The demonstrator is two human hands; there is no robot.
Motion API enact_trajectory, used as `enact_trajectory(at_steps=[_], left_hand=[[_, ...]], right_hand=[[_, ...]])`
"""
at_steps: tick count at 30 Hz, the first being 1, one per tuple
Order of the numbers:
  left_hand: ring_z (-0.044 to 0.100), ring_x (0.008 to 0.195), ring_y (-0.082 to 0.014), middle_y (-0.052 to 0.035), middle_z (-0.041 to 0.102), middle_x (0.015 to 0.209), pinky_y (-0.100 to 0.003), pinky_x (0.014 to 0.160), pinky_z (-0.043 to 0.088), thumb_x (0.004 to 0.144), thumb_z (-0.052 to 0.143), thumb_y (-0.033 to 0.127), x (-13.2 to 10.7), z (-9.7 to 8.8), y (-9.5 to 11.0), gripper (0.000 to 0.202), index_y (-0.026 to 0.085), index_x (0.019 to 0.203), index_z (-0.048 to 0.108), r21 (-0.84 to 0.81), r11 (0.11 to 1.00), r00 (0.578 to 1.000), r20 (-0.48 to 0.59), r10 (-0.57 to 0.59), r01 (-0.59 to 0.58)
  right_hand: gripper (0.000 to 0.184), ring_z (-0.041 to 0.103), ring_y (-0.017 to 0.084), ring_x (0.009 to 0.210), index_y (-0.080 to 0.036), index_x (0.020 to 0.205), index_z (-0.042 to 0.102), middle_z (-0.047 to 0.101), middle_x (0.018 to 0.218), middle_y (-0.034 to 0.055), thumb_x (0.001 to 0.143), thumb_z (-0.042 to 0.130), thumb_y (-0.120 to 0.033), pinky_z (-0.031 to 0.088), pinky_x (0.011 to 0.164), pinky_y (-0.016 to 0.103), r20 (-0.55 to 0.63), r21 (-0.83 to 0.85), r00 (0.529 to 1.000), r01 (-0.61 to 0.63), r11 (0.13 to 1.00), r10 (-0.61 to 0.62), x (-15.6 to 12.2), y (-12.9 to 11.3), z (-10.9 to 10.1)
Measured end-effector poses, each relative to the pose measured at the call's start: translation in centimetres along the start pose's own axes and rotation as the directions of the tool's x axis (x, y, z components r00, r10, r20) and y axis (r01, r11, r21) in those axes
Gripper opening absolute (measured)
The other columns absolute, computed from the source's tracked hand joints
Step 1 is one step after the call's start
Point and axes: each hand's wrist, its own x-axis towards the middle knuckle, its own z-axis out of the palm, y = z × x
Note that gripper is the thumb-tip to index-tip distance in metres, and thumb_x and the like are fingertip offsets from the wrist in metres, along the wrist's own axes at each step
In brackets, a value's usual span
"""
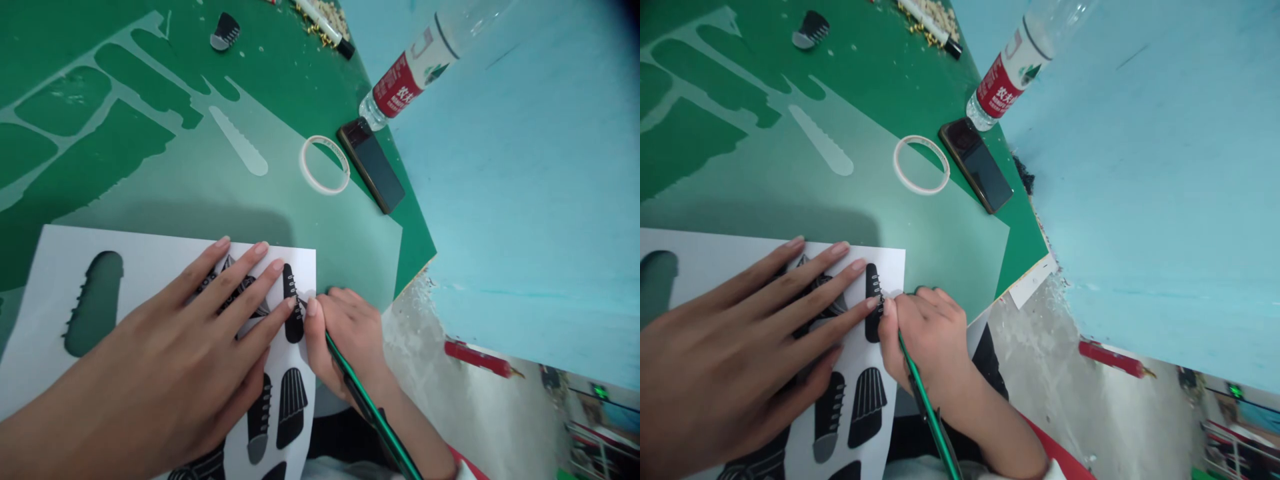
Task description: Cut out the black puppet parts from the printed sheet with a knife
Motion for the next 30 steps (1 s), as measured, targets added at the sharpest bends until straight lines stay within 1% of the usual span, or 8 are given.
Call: enact_trajectory(at_steps=[7, 14, 19, 25, 30], left_hand=[[0.052, 0.153, -0.0391, -0.0177, 0.058, 0.161, -0.061, 0.134, 0.03, 0.104, 0.056, 0.039, 0.11, 0.06, -0.05, 0.046, 0.013, 0.14, 0.067, 0.012, 1.0, 1.0, -0.013, 0.002, -0.002], [0.051, 0.154, -0.0394, -0.017, 0.058, 0.162, -0.063, 0.134, 0.03, 0.104, 0.054, 0.04, -0.01, 0.06, -0.04, 0.046, 0.014, 0.14, 0.067, 0.022, 1.0, 1.0, 0.001, 0.004, -0.004], [0.053, 0.152, -0.0397, -0.017, 0.059, 0.161, -0.061, 0.135, 0.03, 0.104, 0.055, 0.039, 0.09, 0.09, -0.1, 0.046, 0.013, 0.14, 0.067, 0.018, 1.0, 1.0, -0.002, 0.006, -0.006], [0.05, 0.155, -0.0382, -0.0147, 0.056, 0.164, -0.06, 0.136, 0.027, 0.103, 0.055, 0.041, -0.05, 0.2, -0.09, 0.048, 0.016, 0.143, 0.065, 0.02, 1.0, 1.0, 0.012, -0.004, 0.003], [0.049, 0.155, -0.0378, -0.0153, 0.057, 0.163, -0.059, 0.137, 0.026, 0.103, 0.055, 0.04, -0.07, 0.17, -0.07, 0.048, 0.015, 0.142, 0.066, 0.025, 1.0, 1.0, 0.017, -0.004, 0.003]], right_hand=[[0.044, 0.041, 0.015, 0.058, -0.023, 0.068, 0.047, 0.049, 0.058, -0.003, 0.112, 0.041, -0.016, 0.032, 0.062, 0.033, 0.006, -0.006, 1.0, 0.017, 1.0, -0.017, 0.02, 0.18, -0.07], [0.044, 0.041, 0.015, 0.058, -0.023, 0.068, 0.047, 0.048, 0.058, -0.003, 0.111, 0.042, -0.016, 0.032, 0.062, 0.034, 0.002, 0.005, 1.0, 0.015, 1.0, -0.015, -0.02, 0.22, -0.04], [0.043, 0.04, 0.015, 0.059, -0.023, 0.068, 0.046, 0.047, 0.058, -0.0033, 0.11, 0.043, -0.015, 0.031, 0.063, 0.034, -0.006, 0.022, 1.0, 0.008, 1.0, -0.008, 0.02, 0.18, -0.09], [0.042, 0.039, 0.016, 0.059, -0.023, 0.069, 0.046, 0.048, 0.058, -0.0028, 0.11, 0.043, -0.015, 0.031, 0.063, 0.034, 0.011, 0.028, 1.0, 0.021, 0.999, -0.021, -0.16, 0.16, -0.16], [0.042, 0.039, 0.016, 0.06, -0.023, 0.069, 0.047, 0.049, 0.058, -0.0028, 0.11, 0.042, -0.015, 0.032, 0.063, 0.034, 0.013, 0.032, 0.999, 0.029, 0.999, -0.03, -0.22, 0.27, -0.22]])
